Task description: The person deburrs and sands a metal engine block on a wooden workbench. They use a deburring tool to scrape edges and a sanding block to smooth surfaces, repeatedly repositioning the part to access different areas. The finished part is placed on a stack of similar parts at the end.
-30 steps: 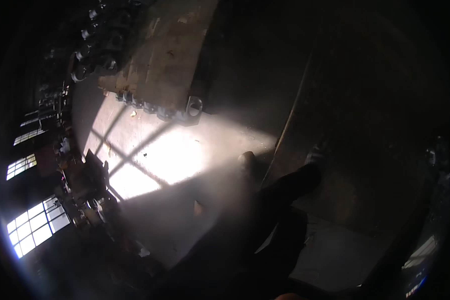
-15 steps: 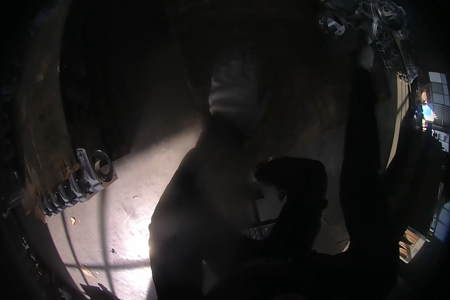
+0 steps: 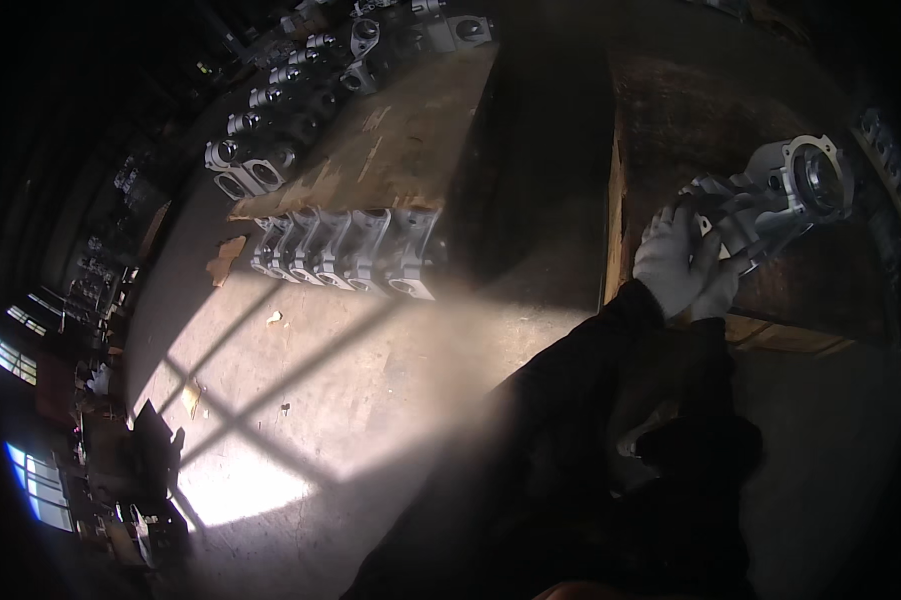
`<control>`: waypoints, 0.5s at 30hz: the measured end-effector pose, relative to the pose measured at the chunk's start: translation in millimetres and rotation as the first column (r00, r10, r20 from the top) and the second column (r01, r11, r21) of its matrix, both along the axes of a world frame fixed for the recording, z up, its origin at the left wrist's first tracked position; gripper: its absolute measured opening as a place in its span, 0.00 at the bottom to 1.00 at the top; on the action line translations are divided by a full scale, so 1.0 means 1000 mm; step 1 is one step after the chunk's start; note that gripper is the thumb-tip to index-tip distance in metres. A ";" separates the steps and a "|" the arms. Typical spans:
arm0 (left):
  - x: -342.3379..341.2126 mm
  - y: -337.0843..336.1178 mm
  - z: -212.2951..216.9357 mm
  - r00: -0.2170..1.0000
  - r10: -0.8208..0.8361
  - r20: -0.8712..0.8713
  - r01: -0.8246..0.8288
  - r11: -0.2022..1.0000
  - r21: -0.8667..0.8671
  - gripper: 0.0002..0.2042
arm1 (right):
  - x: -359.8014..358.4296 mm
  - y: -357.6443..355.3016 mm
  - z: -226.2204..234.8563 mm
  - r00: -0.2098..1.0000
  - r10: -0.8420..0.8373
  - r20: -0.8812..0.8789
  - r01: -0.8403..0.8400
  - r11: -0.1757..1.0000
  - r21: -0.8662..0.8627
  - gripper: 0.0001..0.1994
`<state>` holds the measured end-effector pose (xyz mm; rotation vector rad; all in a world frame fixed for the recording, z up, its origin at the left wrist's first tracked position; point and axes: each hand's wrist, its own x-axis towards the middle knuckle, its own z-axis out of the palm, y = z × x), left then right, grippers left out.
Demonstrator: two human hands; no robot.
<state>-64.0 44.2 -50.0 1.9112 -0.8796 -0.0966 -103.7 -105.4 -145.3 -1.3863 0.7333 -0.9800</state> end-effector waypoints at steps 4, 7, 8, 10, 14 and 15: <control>-0.018 -0.006 0.038 0.994 0.051 0.102 -0.053 0.998 0.018 0.35 | -0.033 0.034 0.024 0.972 0.236 -0.013 -0.229 0.926 -0.300 0.33; -0.020 -0.009 0.059 0.956 0.163 0.245 -0.159 0.987 -0.034 0.32 | -0.092 0.023 0.037 0.889 0.435 -0.141 -0.442 0.741 -0.505 0.32; -0.018 -0.014 0.066 0.940 0.180 0.291 -0.179 0.983 -0.029 0.31 | -0.119 0.011 0.032 0.941 0.245 -0.234 -0.330 0.821 -0.466 0.29; -0.019 -0.025 0.077 0.952 0.126 0.278 -0.091 0.987 -0.136 0.32 | -0.180 -0.026 -0.002 0.990 0.136 -0.031 -0.137 0.899 -0.416 0.20; -0.018 -0.083 0.119 0.858 0.063 0.510 -0.013 0.995 -0.102 0.34 | -0.337 -0.129 -0.192 0.958 -0.209 -0.198 0.207 0.978 -0.033 0.22; -0.019 -0.105 0.127 0.802 0.021 0.597 0.029 0.997 -0.075 0.34 | -0.383 -0.157 -0.267 0.992 -0.022 -0.124 0.001 0.985 -0.174 0.26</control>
